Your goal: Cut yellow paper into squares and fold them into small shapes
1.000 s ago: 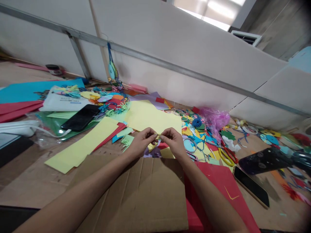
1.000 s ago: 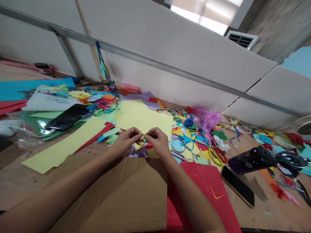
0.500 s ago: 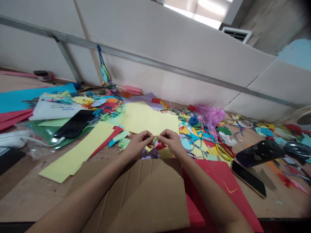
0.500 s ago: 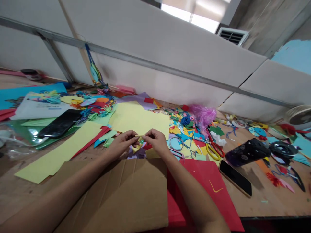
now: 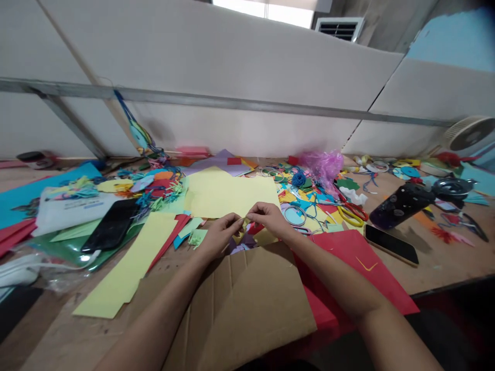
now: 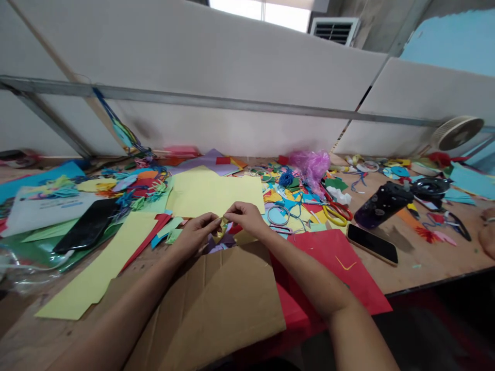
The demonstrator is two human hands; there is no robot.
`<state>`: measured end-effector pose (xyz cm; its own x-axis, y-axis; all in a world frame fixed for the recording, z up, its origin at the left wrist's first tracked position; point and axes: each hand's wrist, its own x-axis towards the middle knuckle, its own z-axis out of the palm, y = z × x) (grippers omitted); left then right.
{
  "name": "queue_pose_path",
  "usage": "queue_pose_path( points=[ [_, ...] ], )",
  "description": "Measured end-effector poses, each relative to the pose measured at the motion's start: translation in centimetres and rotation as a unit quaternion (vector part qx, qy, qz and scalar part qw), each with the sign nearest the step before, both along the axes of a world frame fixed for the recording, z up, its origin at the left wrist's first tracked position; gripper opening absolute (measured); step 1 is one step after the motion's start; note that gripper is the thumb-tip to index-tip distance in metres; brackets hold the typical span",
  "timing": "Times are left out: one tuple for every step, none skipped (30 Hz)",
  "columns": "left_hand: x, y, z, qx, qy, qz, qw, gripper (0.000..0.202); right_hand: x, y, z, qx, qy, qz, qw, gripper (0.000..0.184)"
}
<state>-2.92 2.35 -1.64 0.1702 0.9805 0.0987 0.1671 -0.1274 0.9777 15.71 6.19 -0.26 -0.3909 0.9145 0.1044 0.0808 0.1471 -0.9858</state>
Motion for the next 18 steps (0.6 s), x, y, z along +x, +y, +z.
queue_pose_path(
  points=[
    [0.1,0.0,0.0,-0.001,-0.015,0.011,1.0,0.042,0.0,0.1,0.2,-0.012,0.015,0.005,1.0,0.024],
    [0.3,0.0,0.0,-0.005,-0.031,0.022,0.999,0.041,0.1,0.1,0.3,-0.022,0.028,0.007,0.999,0.027],
    [0.4,-0.1,0.0,-0.011,-0.046,0.033,0.998,0.041,0.2,0.2,0.5,-0.029,0.036,0.006,0.999,0.029],
    [0.6,-0.2,0.0,-0.019,-0.059,0.041,0.997,0.041,0.3,0.3,0.6,-0.032,0.039,0.005,0.999,0.031],
    [0.7,-0.2,0.1,-0.027,-0.071,0.046,0.996,0.041,0.4,0.3,0.7,-0.032,0.038,0.003,0.999,0.032],
    [0.8,-0.3,0.1,-0.033,-0.081,0.05,0.995,0.042,0.5,0.4,0.7,-0.03,0.035,0.003,0.999,0.032],
    [0.9,-0.4,0.2,-0.036,-0.088,0.052,0.994,0.042,0.6,0.3,0.7,-0.026,0.03,0.002,0.999,0.032],
    [0.9,-0.4,0.2,-0.037,-0.093,0.052,0.994,0.043,0.7,0.3,0.6,-0.022,0.025,-0.002,0.999,0.032],
    [1.0,-0.5,0.2,-0.037,-0.093,0.049,0.994,0.044,0.8,0.2,0.5,-0.016,0.021,-0.007,1.0,0.031],
    [1.0,-0.5,0.2,-0.038,-0.088,0.043,0.994,0.044,0.8,0.0,0.4,-0.008,0.017,-0.015,1.0,0.03],
    [1.0,-0.5,0.2,-0.039,-0.078,0.036,0.996,0.045,0.8,-0.2,0.4,-0.001,0.013,-0.021,1.0,0.028],
    [1.0,-0.5,0.1,-0.041,-0.066,0.027,0.997,0.045,0.9,-0.5,0.3,0.006,0.011,-0.026,1.0,0.026],
    [1.1,-0.5,0.1,-0.041,-0.054,0.017,0.998,0.044,0.9,-0.7,0.3,0.012,0.01,-0.029,0.999,0.025],
    [1.1,-0.4,0.1,-0.038,-0.044,0.009,0.998,0.043,0.9,-1.0,0.3,0.019,0.01,-0.03,0.999,0.024],
    [1.2,-0.4,0.1,-0.032,-0.039,0.004,0.999,0.042,0.9,-1.3,0.3,0.023,0.012,-0.032,0.999,0.023],
    [1.3,-0.4,0.1,-0.022,-0.036,0.0,0.999,0.04,1.0,-1.6,0.3,0.025,0.016,-0.035,0.999,0.024],
    [1.4,-0.4,0.2,-0.009,-0.034,-0.002,0.999,0.038,1.0,-1.8,0.2,0.025,0.024,-0.04,0.999,0.026],
    [1.4,-0.4,0.2,0.004,-0.031,-0.003,0.999,0.037,1.0,-2.1,0.2,0.022,0.033,-0.046,0.998,0.028]
  ],
)
